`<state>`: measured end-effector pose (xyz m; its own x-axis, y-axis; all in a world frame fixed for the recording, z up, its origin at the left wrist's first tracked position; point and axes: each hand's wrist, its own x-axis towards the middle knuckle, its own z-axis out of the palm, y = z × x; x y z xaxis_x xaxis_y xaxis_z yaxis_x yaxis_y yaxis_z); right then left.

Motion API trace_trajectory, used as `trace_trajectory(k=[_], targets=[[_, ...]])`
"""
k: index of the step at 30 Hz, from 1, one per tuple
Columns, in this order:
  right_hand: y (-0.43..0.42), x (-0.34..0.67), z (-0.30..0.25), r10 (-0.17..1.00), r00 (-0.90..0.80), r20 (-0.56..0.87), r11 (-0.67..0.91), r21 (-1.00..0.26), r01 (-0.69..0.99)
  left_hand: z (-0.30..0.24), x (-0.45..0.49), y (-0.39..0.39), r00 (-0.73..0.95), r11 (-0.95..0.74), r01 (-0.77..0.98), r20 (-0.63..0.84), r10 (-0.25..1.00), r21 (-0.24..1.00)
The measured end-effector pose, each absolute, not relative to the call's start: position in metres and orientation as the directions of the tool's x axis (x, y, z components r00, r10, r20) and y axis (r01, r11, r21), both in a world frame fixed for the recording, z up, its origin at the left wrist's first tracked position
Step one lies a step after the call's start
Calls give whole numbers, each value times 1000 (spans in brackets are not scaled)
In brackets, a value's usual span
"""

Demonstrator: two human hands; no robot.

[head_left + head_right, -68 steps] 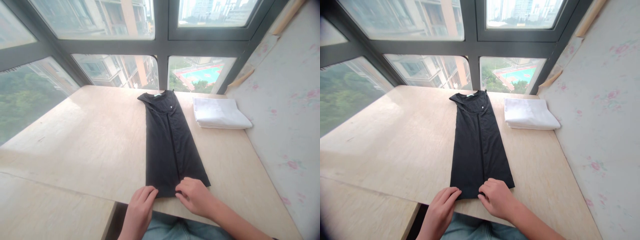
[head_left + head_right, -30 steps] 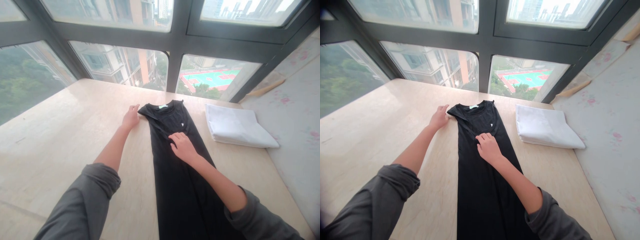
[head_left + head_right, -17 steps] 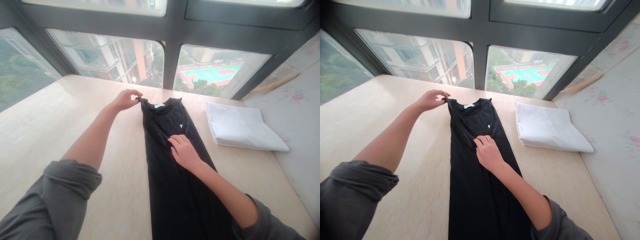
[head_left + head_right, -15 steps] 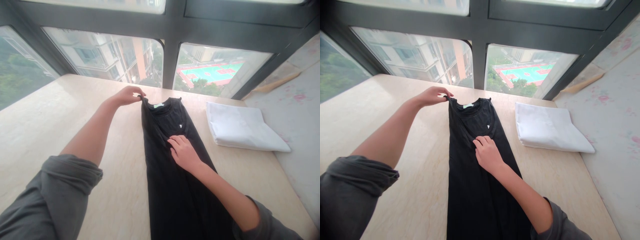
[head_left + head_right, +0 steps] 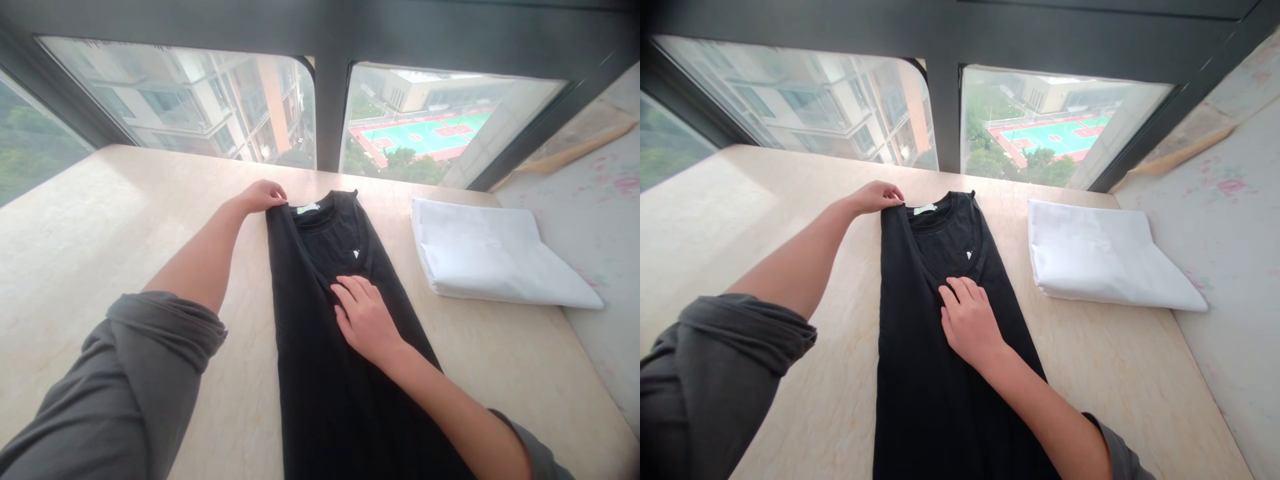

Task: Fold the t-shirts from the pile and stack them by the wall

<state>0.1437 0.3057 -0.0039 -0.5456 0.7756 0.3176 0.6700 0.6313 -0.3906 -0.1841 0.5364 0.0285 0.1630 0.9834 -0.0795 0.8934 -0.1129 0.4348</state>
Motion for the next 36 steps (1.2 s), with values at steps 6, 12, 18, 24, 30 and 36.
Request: trace_trajectory(k=[6,12,18,24,30,36], targets=[[308,144,-2,803,-496,331,596,-460,658,18,-177,530,153,-162,915,52,987,369],[314,161,5,797,-510,323,601,-512,614,22,-151,496,56,-121,952,230,972,280],[305,205,1,788,-534,307,612,-484,625,45,-54,344,176,-211,967,221,959,146],[276,204,-16,746,-609,269,666,-305,680,8,-9,217,208,-237,960,186,960,148],[268,198,-20,768,-571,291,640,-297,709,1,-39,209,156,-173,979,151,976,108],[272,188,-20,783,-540,309,619,-304,724,4,-51,223,160,-166,985,130,978,39]])
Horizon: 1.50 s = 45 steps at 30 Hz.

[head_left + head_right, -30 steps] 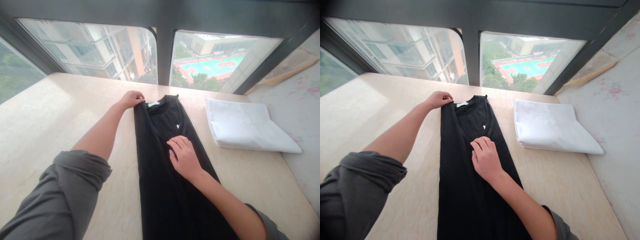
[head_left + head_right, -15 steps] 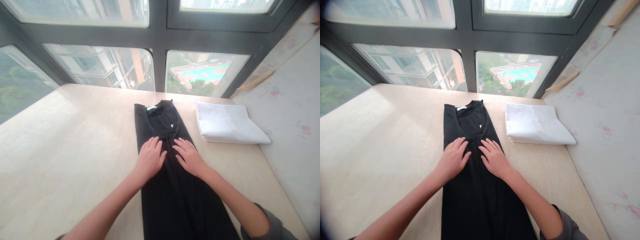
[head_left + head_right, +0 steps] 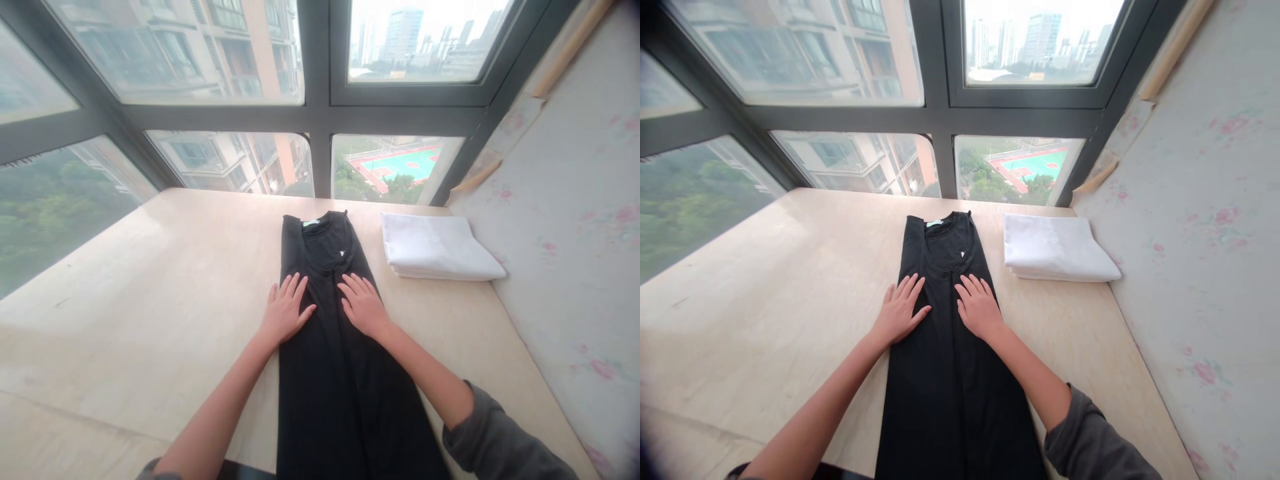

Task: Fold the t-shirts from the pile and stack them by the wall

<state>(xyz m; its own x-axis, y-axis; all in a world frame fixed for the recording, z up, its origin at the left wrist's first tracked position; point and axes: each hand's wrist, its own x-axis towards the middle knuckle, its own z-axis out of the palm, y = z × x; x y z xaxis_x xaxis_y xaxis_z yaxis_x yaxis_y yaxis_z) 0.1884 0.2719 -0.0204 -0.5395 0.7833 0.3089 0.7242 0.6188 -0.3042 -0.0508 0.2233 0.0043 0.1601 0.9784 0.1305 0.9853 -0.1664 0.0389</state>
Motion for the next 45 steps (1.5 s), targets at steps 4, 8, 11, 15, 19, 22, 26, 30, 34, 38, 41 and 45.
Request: trace_trajectory(k=[4,8,11,15,19,22,26,30,34,38,41,45], targets=[[284,176,-14,799,-519,303,598,-310,739,13,-49,235,111,-117,993,148,983,32],[275,181,-2,811,-512,284,585,-342,736,28,-24,198,140,-148,988,164,976,38],[235,206,3,783,-545,300,622,-384,682,35,1,130,250,-266,961,182,951,69],[155,255,2,738,-586,336,674,-421,607,29,20,27,221,-286,938,300,928,195],[83,292,2,749,-559,356,661,-469,586,5,34,-38,124,-273,917,442,888,291],[48,302,6,764,-584,274,636,-470,612,-11,48,-53,109,-256,934,485,867,248],[28,298,11,756,-624,197,639,-423,642,-15,59,-49,72,-158,969,393,917,191],[20,293,9,761,-608,225,643,-376,667,-10,54,-45,91,-164,973,376,922,165],[7,293,1,732,-589,343,682,-355,640,-11,38,-51,123,-245,946,464,877,212],[-2,300,-2,708,-543,452,706,-430,563,-14,16,-64,129,-286,935,550,825,211],[3,309,-1,696,-539,475,717,-496,489,-8,-5,-71,206,-324,936,526,825,141],[19,321,2,736,-508,447,669,-595,446,10,-26,-73,265,-392,909,536,802,138]])
